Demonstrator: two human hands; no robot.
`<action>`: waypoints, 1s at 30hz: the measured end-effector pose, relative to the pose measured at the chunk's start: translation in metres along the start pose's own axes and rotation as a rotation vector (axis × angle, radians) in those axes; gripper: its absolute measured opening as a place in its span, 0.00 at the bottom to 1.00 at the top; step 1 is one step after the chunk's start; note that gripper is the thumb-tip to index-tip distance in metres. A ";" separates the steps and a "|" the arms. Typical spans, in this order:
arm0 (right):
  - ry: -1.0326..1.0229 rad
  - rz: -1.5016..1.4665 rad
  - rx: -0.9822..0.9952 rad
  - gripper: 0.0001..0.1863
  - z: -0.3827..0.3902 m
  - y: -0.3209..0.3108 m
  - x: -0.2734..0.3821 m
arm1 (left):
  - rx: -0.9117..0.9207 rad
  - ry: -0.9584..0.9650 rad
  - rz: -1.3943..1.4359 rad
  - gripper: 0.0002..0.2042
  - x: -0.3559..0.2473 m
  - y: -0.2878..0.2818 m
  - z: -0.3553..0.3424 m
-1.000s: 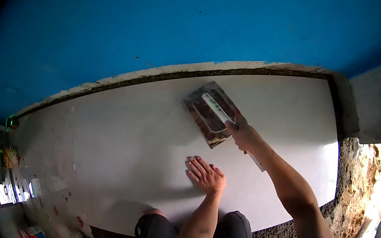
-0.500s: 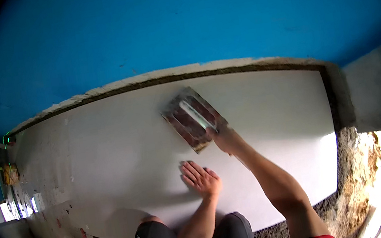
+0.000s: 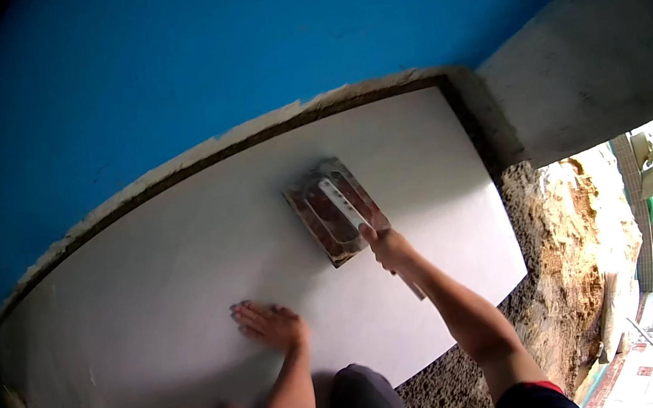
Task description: The person places a large tile onto a bed of mortar, taps it to level it with a trowel, checks the alignment using a tape measure, and adjusts its position by hand.
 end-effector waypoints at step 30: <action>0.151 -0.210 -0.581 0.31 0.008 -0.154 -0.166 | -0.157 0.036 -0.087 0.36 -0.018 0.001 0.001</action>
Point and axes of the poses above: each hand's wrist, its own z-axis away from the middle knuckle, its own y-axis out of the palm, x = y × z, the point moved 7 cm from there along -z, towards the middle knuckle, and after that the axes turned 12 degrees about -z, right-handed, at the moved point
